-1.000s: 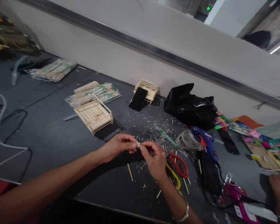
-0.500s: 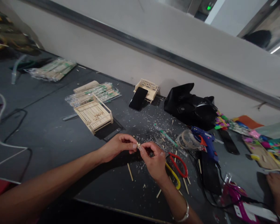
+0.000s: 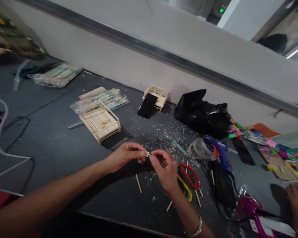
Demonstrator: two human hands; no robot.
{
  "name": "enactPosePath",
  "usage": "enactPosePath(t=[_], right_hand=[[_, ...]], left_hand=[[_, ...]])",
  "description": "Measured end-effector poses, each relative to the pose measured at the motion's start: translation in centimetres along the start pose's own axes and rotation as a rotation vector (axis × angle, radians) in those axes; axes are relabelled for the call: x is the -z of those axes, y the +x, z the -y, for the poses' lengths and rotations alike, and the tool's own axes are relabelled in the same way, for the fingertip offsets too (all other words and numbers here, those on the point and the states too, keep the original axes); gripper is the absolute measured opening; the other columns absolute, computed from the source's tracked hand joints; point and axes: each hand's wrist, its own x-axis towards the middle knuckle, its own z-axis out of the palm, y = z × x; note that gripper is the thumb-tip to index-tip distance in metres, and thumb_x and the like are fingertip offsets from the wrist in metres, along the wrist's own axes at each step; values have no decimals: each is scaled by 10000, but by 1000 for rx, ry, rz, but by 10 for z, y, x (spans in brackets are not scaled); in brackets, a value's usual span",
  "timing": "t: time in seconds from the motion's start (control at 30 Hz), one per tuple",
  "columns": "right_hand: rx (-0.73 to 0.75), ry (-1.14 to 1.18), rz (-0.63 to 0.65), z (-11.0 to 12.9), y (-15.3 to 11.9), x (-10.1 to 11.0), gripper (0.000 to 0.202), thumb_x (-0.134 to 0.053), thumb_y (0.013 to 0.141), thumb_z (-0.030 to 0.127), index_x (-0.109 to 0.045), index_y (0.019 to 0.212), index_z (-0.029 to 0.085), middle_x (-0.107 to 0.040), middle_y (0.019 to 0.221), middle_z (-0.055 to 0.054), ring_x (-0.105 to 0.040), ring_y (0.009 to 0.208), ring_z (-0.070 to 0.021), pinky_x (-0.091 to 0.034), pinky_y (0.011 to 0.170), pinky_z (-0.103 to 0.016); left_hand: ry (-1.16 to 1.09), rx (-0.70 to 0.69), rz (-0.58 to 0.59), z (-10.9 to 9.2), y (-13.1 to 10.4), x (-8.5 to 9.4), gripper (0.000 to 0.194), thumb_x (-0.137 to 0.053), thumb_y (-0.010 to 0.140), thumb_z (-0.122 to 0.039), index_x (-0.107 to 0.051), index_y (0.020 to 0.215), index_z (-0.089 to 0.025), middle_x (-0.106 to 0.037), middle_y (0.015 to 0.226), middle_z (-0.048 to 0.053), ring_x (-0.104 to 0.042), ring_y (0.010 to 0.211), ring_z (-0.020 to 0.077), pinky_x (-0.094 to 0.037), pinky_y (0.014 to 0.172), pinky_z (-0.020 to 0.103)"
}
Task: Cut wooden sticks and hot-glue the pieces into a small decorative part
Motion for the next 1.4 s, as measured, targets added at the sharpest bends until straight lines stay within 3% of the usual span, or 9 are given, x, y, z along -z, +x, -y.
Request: enactPosePath(t=[0.33,0.6,1.0,1.23,1.4], right_hand=[[-96,92,44,-3,-1,-8,198,-690,765,411,-718,783,216,-756,729,-33,-677,617,-177,-543,551,-263],[-100,55,16,-5,-2,-7,200,-661,788,414,-716,778,222,-697,616,4,-558,464,-130,-462,456,-239],[-153,103,10,-4,0,-8,225,-674,755,427,-695,716,207,-625,560,19,-502,459,-115,-425,450,-228],[-226,203,-43,-15,0,-9,268,-699,737,465,-680,709,199,-561,516,38,-485,443,-107,-420,443,-227],[-257,222,-83,-21,-2,-9,278,-715,739,476,-689,725,199,-569,529,34,-492,451,-110,-407,446,-230]], left_hand=[[-166,7,25,1,0,0,290,-881,622,-347,-743,750,-127,-734,720,38,-622,632,105,-497,678,254],[-120,35,42,5,0,1,322,-883,620,-360,-719,762,-121,-735,732,52,-651,654,127,-532,735,304],[-43,1,14,3,1,2,364,-882,610,-373,-644,750,-136,-683,649,3,-606,535,96,-488,587,250],[-110,-92,-110,-4,2,2,380,-874,615,-395,-591,679,-151,-587,552,-49,-524,461,66,-457,543,224],[-140,-216,-243,-13,3,8,326,-829,669,-388,-614,660,-143,-626,588,-18,-509,446,66,-467,549,234]])
